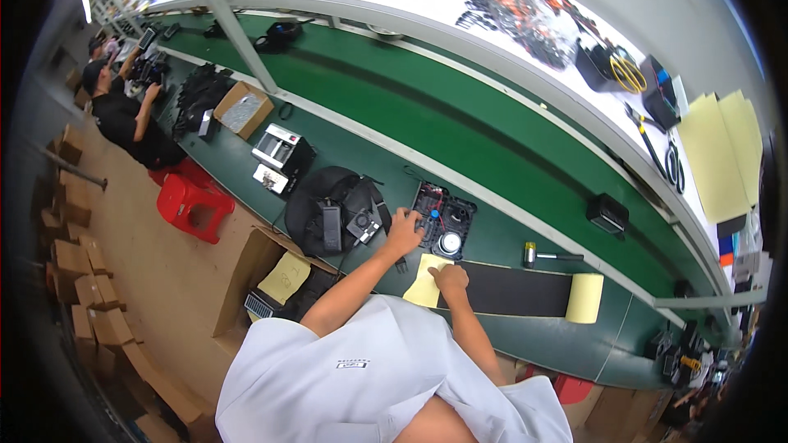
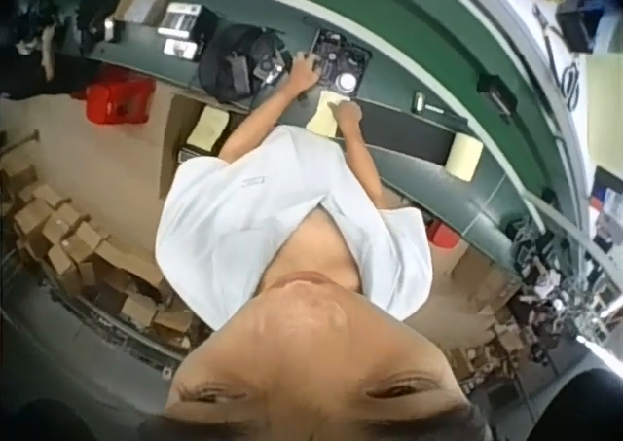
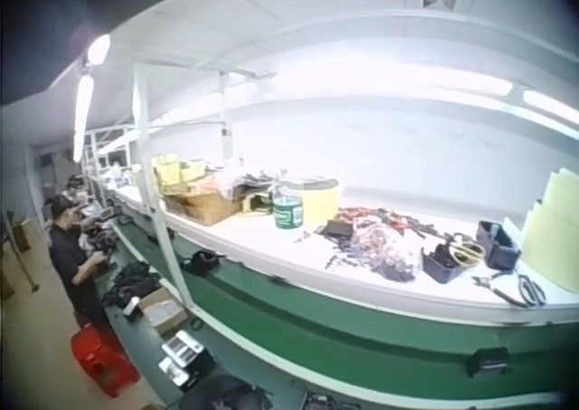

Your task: The recorder is seen assembling speaker components by applying foam insulation strips and using a rubber mallet to secure parts at an industrial workbench.

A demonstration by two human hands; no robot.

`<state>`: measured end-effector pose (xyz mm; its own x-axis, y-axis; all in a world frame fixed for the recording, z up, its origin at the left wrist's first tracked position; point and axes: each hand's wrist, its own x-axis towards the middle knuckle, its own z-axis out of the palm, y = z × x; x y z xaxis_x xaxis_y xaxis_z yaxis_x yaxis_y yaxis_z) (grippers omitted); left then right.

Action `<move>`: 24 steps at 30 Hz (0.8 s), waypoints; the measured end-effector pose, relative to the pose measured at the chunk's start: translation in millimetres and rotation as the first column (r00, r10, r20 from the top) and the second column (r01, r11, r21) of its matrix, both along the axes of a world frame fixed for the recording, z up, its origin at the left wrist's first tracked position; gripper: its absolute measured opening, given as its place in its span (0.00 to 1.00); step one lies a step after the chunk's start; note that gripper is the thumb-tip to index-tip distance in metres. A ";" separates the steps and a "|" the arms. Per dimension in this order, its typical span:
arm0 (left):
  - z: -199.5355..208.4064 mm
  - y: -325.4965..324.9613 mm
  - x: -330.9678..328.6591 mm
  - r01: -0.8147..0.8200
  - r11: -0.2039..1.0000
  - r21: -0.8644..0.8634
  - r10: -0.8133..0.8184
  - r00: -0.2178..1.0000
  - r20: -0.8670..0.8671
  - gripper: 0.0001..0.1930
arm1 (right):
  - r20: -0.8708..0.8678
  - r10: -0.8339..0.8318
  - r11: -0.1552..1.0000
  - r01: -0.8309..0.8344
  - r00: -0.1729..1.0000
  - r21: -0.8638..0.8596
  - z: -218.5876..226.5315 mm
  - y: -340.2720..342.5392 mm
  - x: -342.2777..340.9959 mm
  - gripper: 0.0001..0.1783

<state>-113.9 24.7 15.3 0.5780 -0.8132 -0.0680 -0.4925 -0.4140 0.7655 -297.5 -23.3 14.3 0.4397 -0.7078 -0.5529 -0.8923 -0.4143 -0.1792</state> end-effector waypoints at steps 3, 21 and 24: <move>-2.1 5.4 -3.2 -0.015 0.999 -0.031 0.015 1.000 -0.004 0.19 | -0.057 -0.039 0.996 0.044 0.998 0.083 -7.7 -6.5 -1.8 0.35; -1.9 53.5 -55.2 0.766 0.600 0.232 -0.798 0.596 0.096 0.28 | 0.092 -0.090 0.961 0.063 0.992 0.269 2.3 -19.2 -11.2 0.28; -4.2 52.2 -43.0 0.686 0.488 0.539 -0.836 0.545 0.062 0.37 | 0.007 0.086 0.996 -0.086 0.996 0.002 0.5 -10.5 -10.0 0.27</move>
